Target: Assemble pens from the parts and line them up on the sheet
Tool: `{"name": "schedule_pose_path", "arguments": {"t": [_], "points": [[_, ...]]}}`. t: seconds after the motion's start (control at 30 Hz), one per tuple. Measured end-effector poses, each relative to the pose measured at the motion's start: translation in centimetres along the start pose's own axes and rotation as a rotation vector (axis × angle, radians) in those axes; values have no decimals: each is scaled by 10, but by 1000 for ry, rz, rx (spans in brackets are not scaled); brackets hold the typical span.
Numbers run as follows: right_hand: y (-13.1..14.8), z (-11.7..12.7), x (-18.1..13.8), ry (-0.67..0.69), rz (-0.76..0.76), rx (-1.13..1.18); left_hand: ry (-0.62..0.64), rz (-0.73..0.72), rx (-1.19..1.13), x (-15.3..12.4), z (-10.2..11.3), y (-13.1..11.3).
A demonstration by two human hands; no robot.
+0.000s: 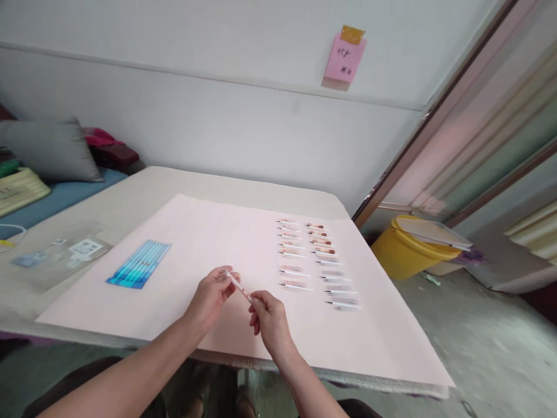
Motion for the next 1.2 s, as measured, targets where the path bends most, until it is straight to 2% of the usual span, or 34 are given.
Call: {"name": "schedule_pose_path", "arguments": {"t": [0.17, 0.53, 0.77, 1.03, 1.2], "points": [[-2, -1, 1, 1, 1, 3, -41, -79, 92, -2, 4, -7], [1, -3, -1, 10, -23, 16, -73, -27, 54, 0, 7, -7], [0, -3, -3, 11, -25, 61, -14, 8, -81, 2, 1, -3], [-2, -5, -1, 25, 9, 13, -151, -16, 32, 3, 15, -2], [-1, -3, -3, 12, -23, 47, -73, -13, 0, 5, 9, -4]]}}
Point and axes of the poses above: each hand's wrist, its own x-axis towards the middle knuckle, its own z-axis out of the back of the hand, y = z × x, the point moved 9 cm from there along x, towards the middle knuckle, and after that the axes turned 4 degrees about -x, right-handed, at the moved point
